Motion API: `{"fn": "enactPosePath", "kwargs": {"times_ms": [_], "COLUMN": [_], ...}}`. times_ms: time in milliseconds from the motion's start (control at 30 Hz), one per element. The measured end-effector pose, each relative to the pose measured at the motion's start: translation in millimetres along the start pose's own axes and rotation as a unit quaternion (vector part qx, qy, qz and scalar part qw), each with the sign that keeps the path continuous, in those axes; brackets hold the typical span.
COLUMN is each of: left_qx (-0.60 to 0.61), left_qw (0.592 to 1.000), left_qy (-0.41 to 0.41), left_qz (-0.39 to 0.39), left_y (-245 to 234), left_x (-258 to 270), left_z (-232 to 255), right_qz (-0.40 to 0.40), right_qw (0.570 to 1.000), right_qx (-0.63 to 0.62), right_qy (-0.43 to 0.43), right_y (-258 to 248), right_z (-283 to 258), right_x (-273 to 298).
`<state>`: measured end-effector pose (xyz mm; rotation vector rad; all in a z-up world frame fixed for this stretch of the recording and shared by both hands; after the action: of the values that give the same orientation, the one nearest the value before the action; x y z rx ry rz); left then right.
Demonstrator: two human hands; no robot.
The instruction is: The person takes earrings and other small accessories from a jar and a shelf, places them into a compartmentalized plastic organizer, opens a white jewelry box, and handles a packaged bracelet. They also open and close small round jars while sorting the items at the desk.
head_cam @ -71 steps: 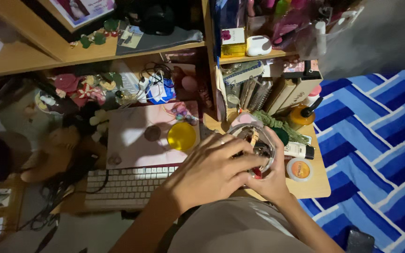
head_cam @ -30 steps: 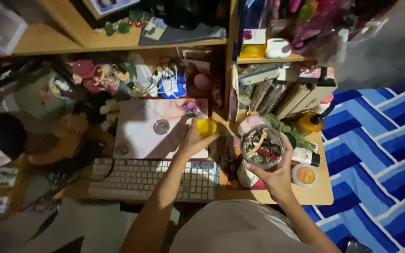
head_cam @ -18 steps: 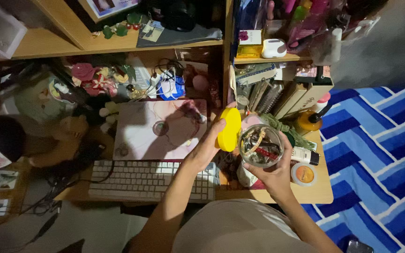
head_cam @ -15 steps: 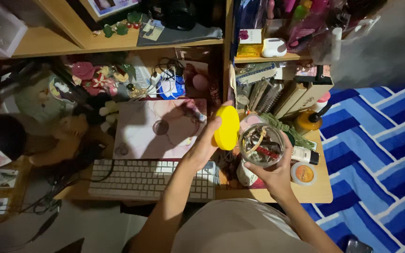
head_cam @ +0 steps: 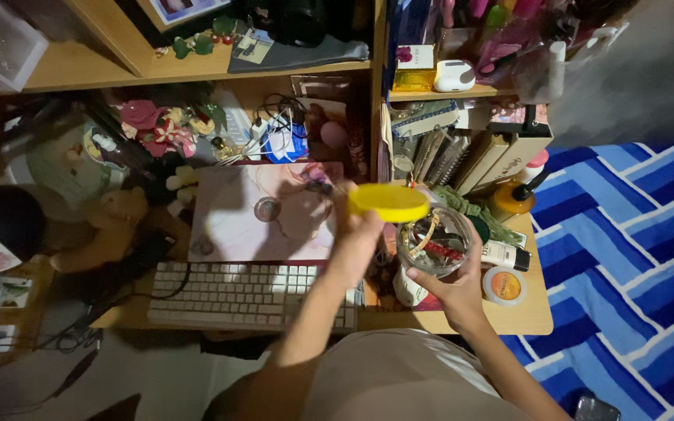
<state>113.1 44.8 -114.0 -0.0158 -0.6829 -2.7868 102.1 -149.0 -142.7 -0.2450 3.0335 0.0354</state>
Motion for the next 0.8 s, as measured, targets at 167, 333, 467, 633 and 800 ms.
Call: {"fn": "enactPosePath", "kwargs": {"times_ms": [167,333,467,633,800], "left_qx": [-0.131,-0.32,-0.39,-0.442,-0.196], "left_qw": [0.973,0.903,0.888,0.868,0.96], "left_qy": [0.121,0.222,0.131,-0.066,-0.103], "left_qz": [-0.15,-0.182,-0.206,-0.215,-0.171], "left_y": [33,51,52,45,51], "left_x": [33,43,42,38,18], "left_z": [3,19,13,-14,-24], "right_qz": [-0.012,-0.002,-0.014,-0.001,-0.014], "right_qw": [0.999,0.993,0.982,0.939,0.935], "right_qx": [0.021,0.077,0.147,0.287,0.274], "right_qy": [-0.043,-0.087,-0.118,-0.189,-0.227], "right_y": [1,-2,0,4,6], "right_z": [-3,-6,-16,-41,-57], "right_x": [1,1,-1,-4,-12]}}
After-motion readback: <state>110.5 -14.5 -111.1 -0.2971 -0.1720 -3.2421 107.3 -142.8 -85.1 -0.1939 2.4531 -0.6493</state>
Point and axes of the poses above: each hand's wrist, its own x-axis away from the middle knuckle, its own y-axis out of the palm, z = x × y, the point moved 7 cm from there along -x, towards the middle knuckle, and after that the axes turned 9 degrees about x, right-handed, at the moved point
